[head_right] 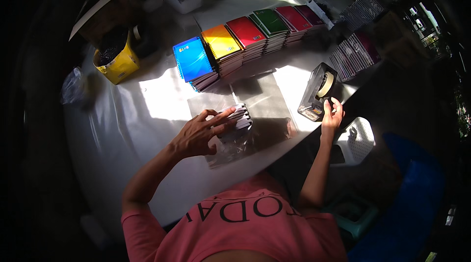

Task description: The person places small notebooks into clear plastic sleeves and then stacks the sleeved notebooks onto a larger pile.

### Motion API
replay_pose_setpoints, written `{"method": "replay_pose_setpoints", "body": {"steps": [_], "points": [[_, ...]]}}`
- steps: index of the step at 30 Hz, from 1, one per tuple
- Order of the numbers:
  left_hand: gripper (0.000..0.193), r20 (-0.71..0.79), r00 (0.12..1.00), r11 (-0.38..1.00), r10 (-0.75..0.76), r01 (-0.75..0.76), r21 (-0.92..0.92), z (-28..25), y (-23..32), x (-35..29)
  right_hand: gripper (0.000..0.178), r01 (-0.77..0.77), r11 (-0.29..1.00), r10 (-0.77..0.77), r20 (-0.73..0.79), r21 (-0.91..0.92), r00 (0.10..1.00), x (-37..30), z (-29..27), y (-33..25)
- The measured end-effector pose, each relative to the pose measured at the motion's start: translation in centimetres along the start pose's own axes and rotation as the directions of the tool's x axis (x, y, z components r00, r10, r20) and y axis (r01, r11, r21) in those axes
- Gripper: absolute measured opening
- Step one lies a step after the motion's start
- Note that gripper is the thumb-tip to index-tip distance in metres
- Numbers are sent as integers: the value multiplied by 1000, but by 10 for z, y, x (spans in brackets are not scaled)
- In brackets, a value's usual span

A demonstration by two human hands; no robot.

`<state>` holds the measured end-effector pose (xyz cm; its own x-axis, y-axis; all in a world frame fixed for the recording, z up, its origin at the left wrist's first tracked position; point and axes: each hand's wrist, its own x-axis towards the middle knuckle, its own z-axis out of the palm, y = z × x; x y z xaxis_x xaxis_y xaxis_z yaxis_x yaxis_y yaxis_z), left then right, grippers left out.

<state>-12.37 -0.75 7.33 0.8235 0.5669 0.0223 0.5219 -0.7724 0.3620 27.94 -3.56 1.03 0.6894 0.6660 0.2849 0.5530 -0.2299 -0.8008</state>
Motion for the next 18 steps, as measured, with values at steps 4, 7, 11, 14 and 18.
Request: {"method": "replay_pose_setpoints", "body": {"steps": [4,7,11,14,18], "points": [[82,-11,999,999,46,-46,-3,5,-5,3,56,-651,759,623,294,-3,725,9,-6,24],[85,1,1000,1000,27,-27,1,5,-2,1,60,-646,763,614,271,39,741,18,1,30],[87,-15,999,999,30,-29,21,6,-3,2,55,-654,747,656,297,-122,694,23,1,17],[87,-13,1000,1000,25,-25,8,4,-1,1,44,-654,743,490,546,146,679,16,3,27],[88,-35,999,999,33,-33,-16,12,-6,3,38,-707,315,479,537,634,695,4,8,33]]}}
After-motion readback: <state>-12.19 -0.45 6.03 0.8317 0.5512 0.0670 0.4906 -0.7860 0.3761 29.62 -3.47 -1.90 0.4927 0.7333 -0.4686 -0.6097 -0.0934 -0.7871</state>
